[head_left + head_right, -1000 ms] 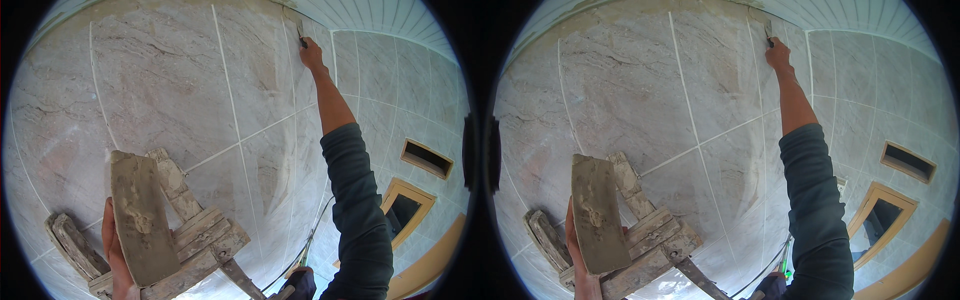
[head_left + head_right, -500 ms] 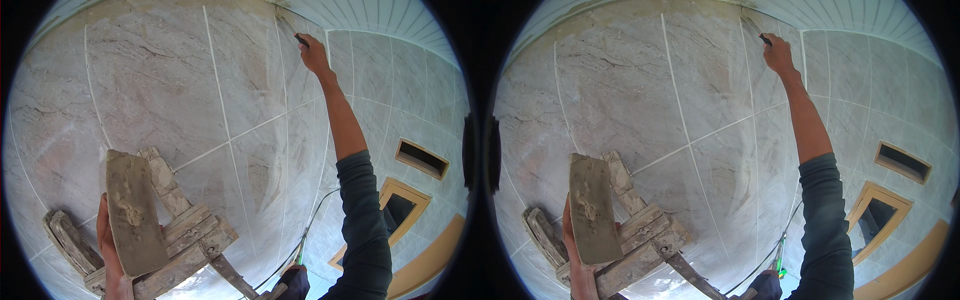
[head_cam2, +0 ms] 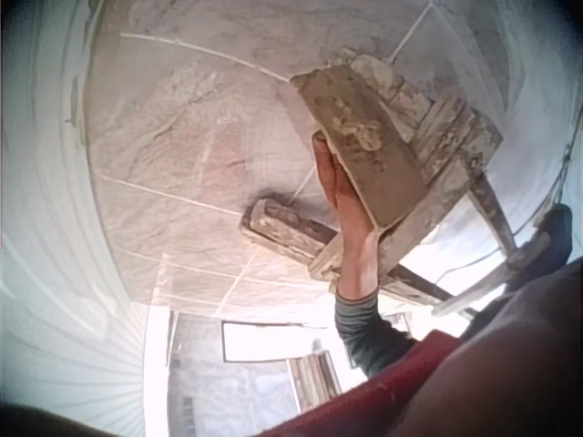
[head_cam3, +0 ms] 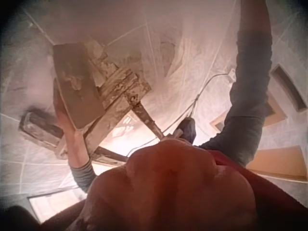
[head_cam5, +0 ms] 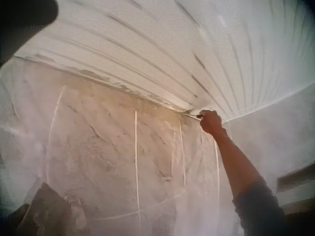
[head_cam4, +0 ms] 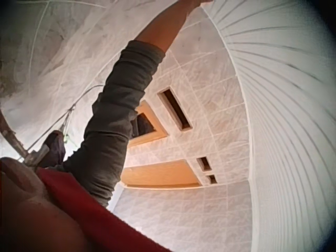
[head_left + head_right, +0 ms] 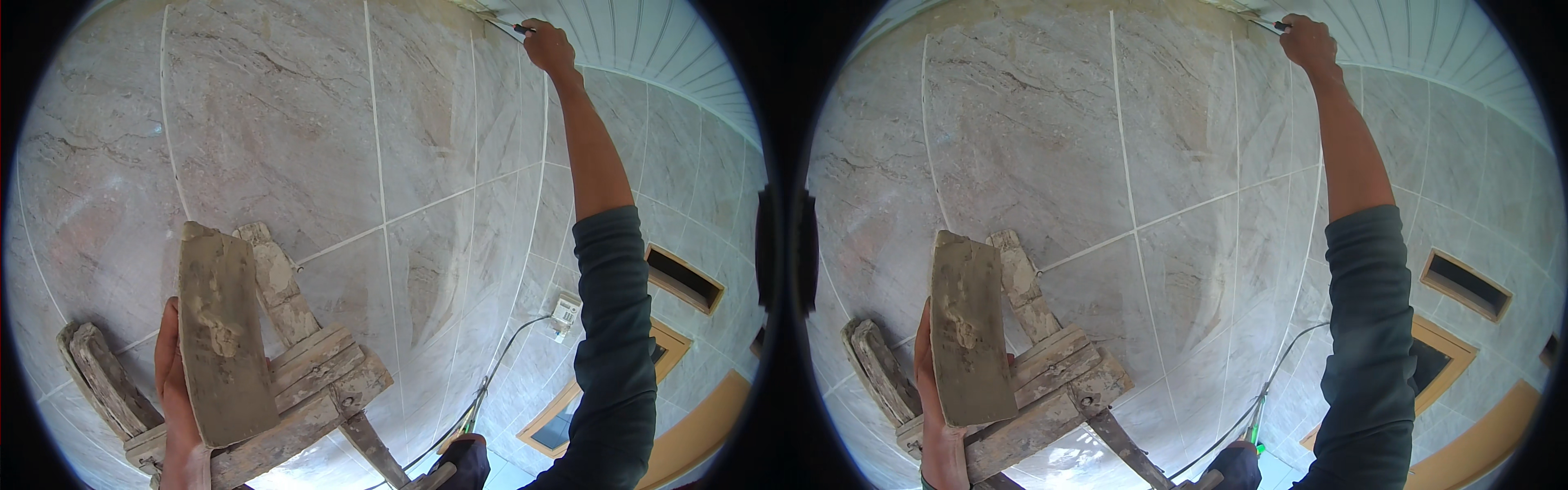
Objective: The person applies plaster to the gap between a tiled wall and the ceiling using a putty knife, repeatedly taking material from a handheld board.
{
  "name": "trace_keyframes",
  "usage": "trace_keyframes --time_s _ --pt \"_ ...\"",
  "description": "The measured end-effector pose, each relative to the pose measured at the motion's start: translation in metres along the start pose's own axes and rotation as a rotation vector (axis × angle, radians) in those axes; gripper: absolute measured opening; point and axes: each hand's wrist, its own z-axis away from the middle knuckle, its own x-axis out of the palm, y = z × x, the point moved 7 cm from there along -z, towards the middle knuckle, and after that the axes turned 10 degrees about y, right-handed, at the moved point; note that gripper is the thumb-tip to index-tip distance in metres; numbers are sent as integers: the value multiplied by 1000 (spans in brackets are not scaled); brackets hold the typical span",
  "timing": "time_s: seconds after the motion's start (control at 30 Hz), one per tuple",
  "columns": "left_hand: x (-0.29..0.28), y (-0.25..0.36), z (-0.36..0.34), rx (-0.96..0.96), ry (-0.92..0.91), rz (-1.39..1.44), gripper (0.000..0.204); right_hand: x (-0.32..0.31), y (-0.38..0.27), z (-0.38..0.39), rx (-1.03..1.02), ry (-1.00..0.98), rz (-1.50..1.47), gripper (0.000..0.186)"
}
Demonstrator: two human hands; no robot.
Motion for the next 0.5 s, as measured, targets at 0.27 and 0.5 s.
trace_keyframes --time_s 0.27,0.5 --pt "-11 -3 -5 66 45 -42 51 23 29 70 -26 226 -367 29" --pt "-17 -5 -16 80 -50 30 40 55 36 75 -44 223 -360 28"
